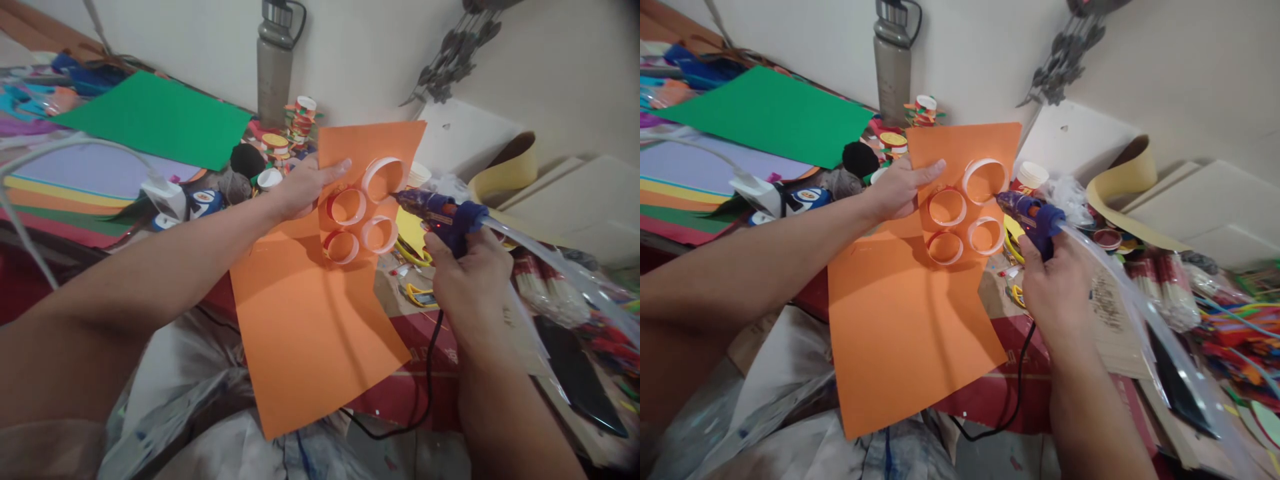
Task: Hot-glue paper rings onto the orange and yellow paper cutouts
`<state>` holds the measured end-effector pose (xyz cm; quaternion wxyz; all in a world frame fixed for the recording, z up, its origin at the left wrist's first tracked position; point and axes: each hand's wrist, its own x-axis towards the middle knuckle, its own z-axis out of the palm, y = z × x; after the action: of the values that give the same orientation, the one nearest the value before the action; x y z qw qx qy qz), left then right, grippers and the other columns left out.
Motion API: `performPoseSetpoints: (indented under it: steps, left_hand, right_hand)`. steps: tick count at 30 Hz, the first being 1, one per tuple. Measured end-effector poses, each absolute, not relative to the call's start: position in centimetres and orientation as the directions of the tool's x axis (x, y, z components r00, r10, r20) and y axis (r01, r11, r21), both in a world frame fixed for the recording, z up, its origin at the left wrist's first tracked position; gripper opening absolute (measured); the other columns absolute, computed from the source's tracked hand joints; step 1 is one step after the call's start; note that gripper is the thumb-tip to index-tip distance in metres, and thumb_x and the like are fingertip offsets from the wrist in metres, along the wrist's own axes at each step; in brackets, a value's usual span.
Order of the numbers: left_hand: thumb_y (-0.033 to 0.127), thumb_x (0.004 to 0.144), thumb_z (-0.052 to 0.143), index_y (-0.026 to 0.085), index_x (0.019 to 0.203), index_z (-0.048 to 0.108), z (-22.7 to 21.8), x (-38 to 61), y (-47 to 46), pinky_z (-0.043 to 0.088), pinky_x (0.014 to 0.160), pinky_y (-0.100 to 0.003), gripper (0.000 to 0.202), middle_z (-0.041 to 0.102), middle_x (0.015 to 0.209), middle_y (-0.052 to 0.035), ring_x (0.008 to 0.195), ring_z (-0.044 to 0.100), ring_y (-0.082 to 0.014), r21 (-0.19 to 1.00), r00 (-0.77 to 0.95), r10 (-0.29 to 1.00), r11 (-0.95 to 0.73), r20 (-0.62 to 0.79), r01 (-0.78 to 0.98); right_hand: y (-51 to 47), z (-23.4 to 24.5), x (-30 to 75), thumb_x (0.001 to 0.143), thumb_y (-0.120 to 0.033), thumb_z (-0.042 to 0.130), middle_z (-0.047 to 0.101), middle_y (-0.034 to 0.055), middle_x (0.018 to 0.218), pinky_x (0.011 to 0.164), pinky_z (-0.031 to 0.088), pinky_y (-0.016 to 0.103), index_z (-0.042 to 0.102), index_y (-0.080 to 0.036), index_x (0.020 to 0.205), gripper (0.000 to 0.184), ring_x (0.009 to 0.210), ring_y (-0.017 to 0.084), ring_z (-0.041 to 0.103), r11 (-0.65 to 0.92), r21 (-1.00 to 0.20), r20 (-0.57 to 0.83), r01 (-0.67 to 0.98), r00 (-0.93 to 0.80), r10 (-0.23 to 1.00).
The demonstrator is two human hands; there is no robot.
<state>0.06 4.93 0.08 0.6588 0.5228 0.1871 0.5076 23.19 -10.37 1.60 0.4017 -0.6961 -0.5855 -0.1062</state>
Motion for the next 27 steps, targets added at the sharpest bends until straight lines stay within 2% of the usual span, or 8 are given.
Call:
performPoseSetpoints:
  steps: [3,7,9,12,15,17,21,27]
  left_hand:
    - [0.02,0.105,0.073,0.028,0.15,0.067,0.4,0.2,4.4,0.047,0.136,-0.05,0.046,0.082,0.143,-0.0031,0.157,0.062,-0.0302,0.874,0.401,0.869,-0.07,0.29,-0.48]
    - [0.015,0.106,0.069,0.028,0.146,0.07,1.0,0.5,3.4,0.054,0.129,-0.045,0.042,0.085,0.13,-0.0008,0.153,0.066,-0.0286,0.856,0.366,0.896,-0.03,0.251,-0.516]
    - [0.017,0.106,0.069,0.029,0.145,0.07,1.1,0.6,3.2,0.057,0.126,-0.044,0.041,0.086,0.124,0.0011,0.15,0.069,-0.0278,0.841,0.354,0.892,-0.053,0.283,-0.538]
    - [0.017,0.106,0.07,0.029,0.141,0.072,1.0,0.6,3.1,0.059,0.124,-0.044,0.037,0.087,0.118,0.0027,0.147,0.07,-0.0274,0.829,0.361,0.87,-0.092,0.337,-0.552]
    - [0.019,0.107,0.069,0.026,0.136,0.075,0.9,0.5,3.3,0.057,0.127,-0.045,0.03,0.086,0.123,0.0007,0.152,0.067,-0.0289,0.839,0.367,0.87,-0.09,0.328,-0.536]
    - [0.019,0.105,0.072,0.025,0.138,0.074,0.9,0.5,3.4,0.056,0.128,-0.046,0.034,0.085,0.13,-0.001,0.155,0.064,-0.0307,0.839,0.361,0.884,-0.061,0.297,-0.541]
    - [0.017,0.101,0.079,0.031,0.155,0.065,1.2,0.4,3.4,0.057,0.128,-0.048,0.057,0.082,0.141,-0.0013,0.156,0.063,-0.0322,0.819,0.346,0.919,0.046,0.19,-0.572]
    - [0.018,0.102,0.08,0.033,0.161,0.061,1.3,0.2,3.3,0.058,0.127,-0.05,0.064,0.081,0.145,-0.0033,0.152,0.066,-0.0329,0.814,0.362,0.916,0.075,0.172,-0.576]
  right_hand:
    - [-10.6,1.6,23.1,0.083,-0.061,0.056,0.084,0.0194,0.102,0.092,0.061,0.061,0.082,-0.02,0.108,0.055,0.102,0.043,0.078,-0.017,-0.369,0.652,0.929,0.272,0.708]
    - [-11.1,2.1,22.6,0.085,-0.059,0.055,0.083,0.0245,0.11,0.096,0.06,0.062,0.081,-0.017,0.114,0.056,0.107,0.045,0.078,-0.064,-0.327,0.623,0.943,0.266,0.735]
    - [-11.3,2.4,22.4,0.087,-0.055,0.056,0.083,0.0261,0.111,0.097,0.059,0.061,0.08,-0.016,0.116,0.054,0.109,0.046,0.078,-0.07,-0.314,0.606,0.947,0.257,0.752]
    - [-11.4,2.6,22.3,0.088,-0.053,0.056,0.084,0.0229,0.112,0.102,0.058,0.061,0.079,-0.02,0.117,0.05,0.112,0.044,0.078,-0.052,-0.311,0.607,0.949,0.24,0.758]
    - [-11.4,2.5,22.3,0.09,-0.052,0.055,0.083,0.0241,0.118,0.108,0.056,0.066,0.076,-0.019,0.122,0.05,0.12,0.046,0.076,-0.032,-0.33,0.581,0.943,0.23,0.781]
    - [-11.4,2.6,22.2,0.09,-0.051,0.056,0.081,0.0266,0.119,0.107,0.056,0.067,0.075,-0.017,0.122,0.051,0.121,0.047,0.076,-0.036,-0.355,0.548,0.934,0.239,0.802]
    - [-11.7,2.9,21.9,0.089,-0.052,0.059,0.081,0.0244,0.107,0.097,0.06,0.06,0.075,-0.015,0.118,0.05,0.108,0.044,0.078,-0.033,-0.438,0.493,0.898,0.271,0.827]
    - [-11.9,2.8,21.6,0.087,-0.052,0.066,0.083,0.0177,0.098,0.088,0.061,0.051,0.075,-0.019,0.11,0.041,0.092,0.036,0.078,0.029,-0.544,0.494,0.839,0.292,0.819]
